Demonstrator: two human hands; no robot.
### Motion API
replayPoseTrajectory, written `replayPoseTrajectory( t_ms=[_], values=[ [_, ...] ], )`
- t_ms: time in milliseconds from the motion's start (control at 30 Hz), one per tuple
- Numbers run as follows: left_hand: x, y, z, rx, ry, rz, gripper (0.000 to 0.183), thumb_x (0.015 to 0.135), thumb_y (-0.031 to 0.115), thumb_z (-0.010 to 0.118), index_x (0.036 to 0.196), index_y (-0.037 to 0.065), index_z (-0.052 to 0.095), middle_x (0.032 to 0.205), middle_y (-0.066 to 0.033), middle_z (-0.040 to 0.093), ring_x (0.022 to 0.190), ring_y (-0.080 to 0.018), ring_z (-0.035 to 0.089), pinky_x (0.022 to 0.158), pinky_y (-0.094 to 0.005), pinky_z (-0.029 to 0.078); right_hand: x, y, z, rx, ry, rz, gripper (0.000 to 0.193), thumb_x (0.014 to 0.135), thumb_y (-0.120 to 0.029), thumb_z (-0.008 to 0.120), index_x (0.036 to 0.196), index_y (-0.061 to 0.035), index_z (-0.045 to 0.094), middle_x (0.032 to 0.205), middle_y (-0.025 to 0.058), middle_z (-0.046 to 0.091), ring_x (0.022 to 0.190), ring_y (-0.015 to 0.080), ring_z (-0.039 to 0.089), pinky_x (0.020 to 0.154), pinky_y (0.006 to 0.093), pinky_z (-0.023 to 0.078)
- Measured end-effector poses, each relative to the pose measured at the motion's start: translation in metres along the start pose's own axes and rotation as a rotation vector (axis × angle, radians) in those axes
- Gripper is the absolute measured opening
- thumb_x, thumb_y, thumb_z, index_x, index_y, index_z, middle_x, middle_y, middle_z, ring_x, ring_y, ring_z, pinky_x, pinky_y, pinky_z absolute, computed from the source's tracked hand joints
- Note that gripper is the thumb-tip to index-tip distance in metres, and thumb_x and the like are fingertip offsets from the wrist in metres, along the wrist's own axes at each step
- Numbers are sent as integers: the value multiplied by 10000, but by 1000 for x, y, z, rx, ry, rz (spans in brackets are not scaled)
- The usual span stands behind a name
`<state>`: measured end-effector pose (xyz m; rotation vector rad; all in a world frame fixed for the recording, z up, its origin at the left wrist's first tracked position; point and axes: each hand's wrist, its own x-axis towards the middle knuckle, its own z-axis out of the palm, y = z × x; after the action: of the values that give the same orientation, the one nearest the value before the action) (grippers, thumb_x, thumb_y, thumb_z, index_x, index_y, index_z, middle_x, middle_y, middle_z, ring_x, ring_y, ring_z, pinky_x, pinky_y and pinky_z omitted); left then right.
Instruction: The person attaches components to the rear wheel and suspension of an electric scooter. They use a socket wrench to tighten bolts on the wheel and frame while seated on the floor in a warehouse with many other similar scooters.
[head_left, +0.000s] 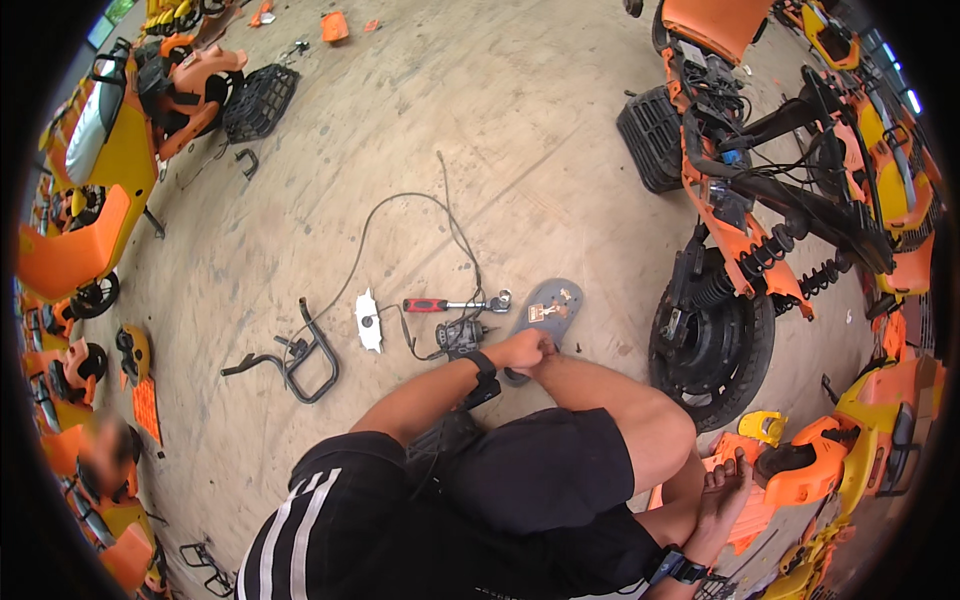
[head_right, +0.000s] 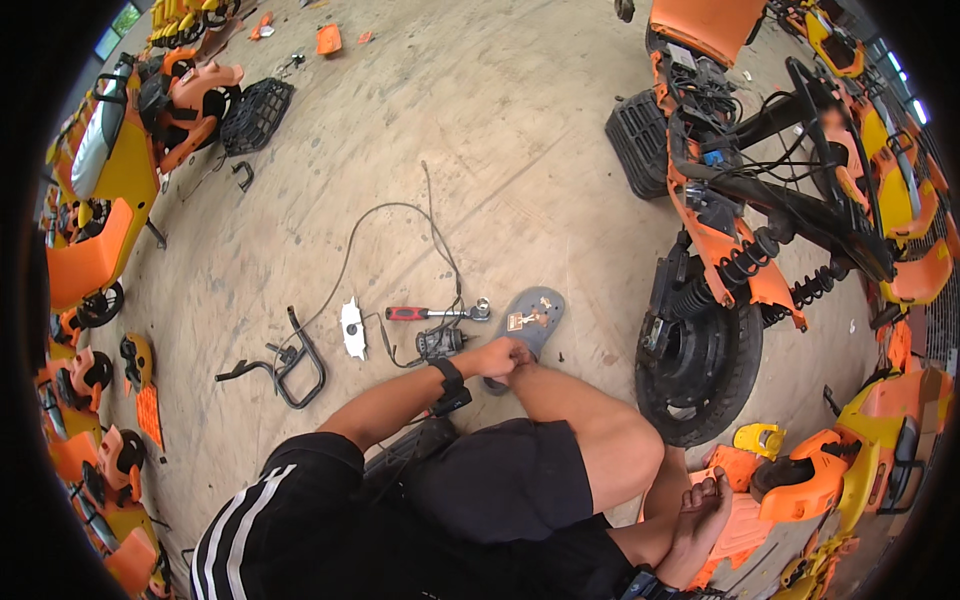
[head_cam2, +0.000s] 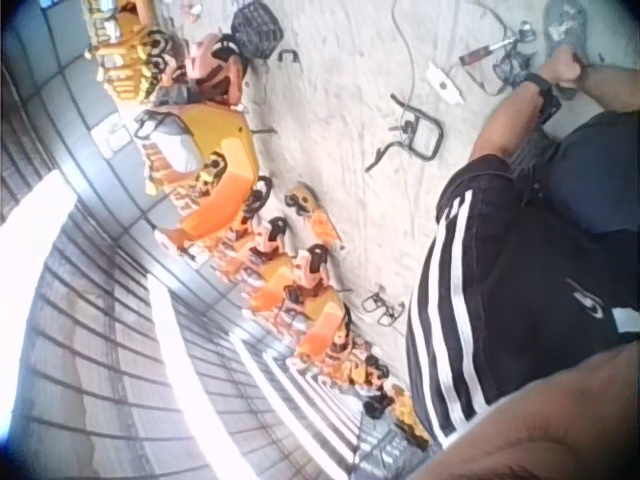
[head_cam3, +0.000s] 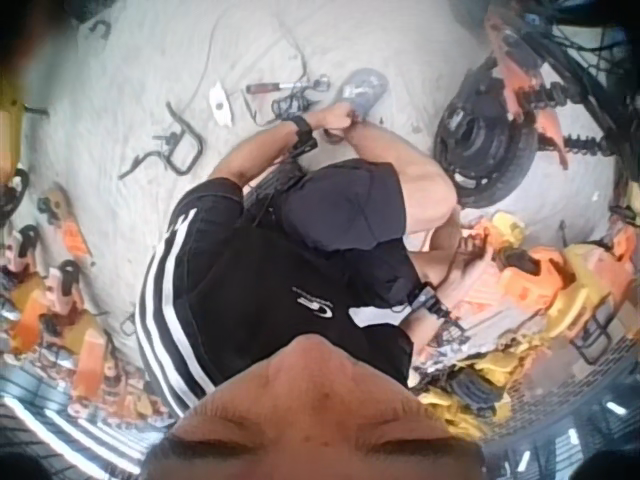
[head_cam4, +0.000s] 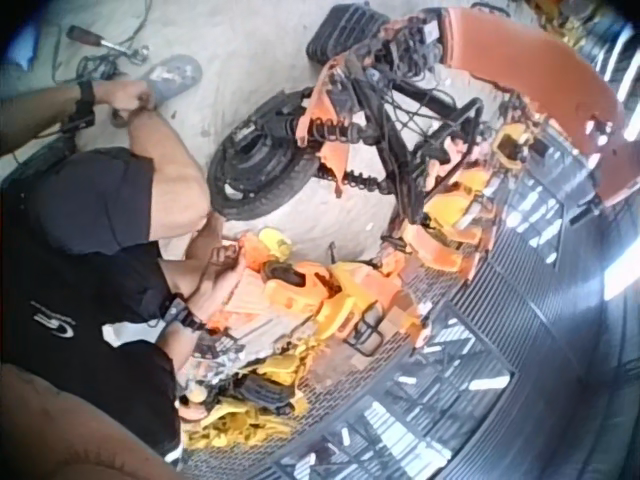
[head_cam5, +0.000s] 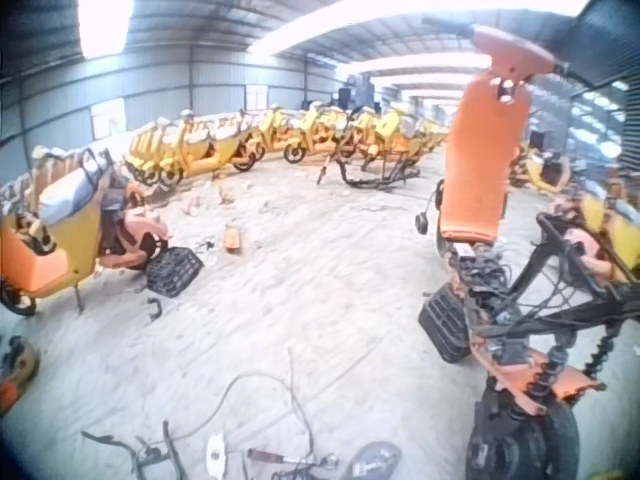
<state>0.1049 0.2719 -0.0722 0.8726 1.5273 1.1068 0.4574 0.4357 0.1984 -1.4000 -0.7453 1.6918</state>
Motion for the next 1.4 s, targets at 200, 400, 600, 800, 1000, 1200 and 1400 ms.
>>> replayPoseTrajectory(
  t_ms=[200,400,600,800,1000,1200,1400],
  values=[
    [1,10,-1,108,-48,-4,323,646,-37,438,895,-15,643,801,-169,663,793,-282,641,721,-362,495,-8,0,-4,34,-33,9,206,923,-216,505,1067,-73,536,655,-41,424,509,56,339,465,205,277],
    [2,-1,1,-4,11,85,310,626,-50,410,818,-41,653,808,-126,664,780,-220,628,728,-315,494,-7,0,-14,122,-78,-20,229,926,-221,498,1081,-56,539,660,-26,451,503,68,334,468,212,279],
    [1,29,-12,-44,-171,-81,404,612,-64,373,908,-52,647,857,-153,666,798,-223,633,760,-320,504,-11,-4,-12,154,-102,-1,205,924,-217,505,1046,-58,547,646,-2,484,494,92,374,476,230,302],
    [-10,21,-12,-113,-97,-118,397,603,-59,365,883,-70,646,828,-166,662,804,-228,633,775,-323,504,-12,-4,-22,165,-106,28,211,928,-224,491,1050,-59,545,673,-4,468,505,93,370,478,233,309],
    [-8,44,-14,-393,-165,-222,271,641,-67,390,788,-57,618,812,-123,644,757,-194,623,702,-294,498,-12,-5,-24,151,-86,20,229,922,-220,500,1067,-49,547,670,-6,462,506,89,362,473,232,308],
    [-7,10,-31,-77,96,-119,254,686,-58,487,894,-34,630,803,-87,647,744,-154,615,690,-272,501,-7,-6,-33,120,-61,-27,231,909,-212,521,1064,-46,555,671,-12,462,514,83,368,471,222,304],
    [-31,0,-4,398,27,261,533,650,-88,498,1175,-14,559,1179,-207,553,1088,-347,521,962,-380,402,-7,-9,-38,70,-15,-27,246,909,-217,532,1095,-58,557,684,-13,460,531,79,382,473,217,313]
  ],
)
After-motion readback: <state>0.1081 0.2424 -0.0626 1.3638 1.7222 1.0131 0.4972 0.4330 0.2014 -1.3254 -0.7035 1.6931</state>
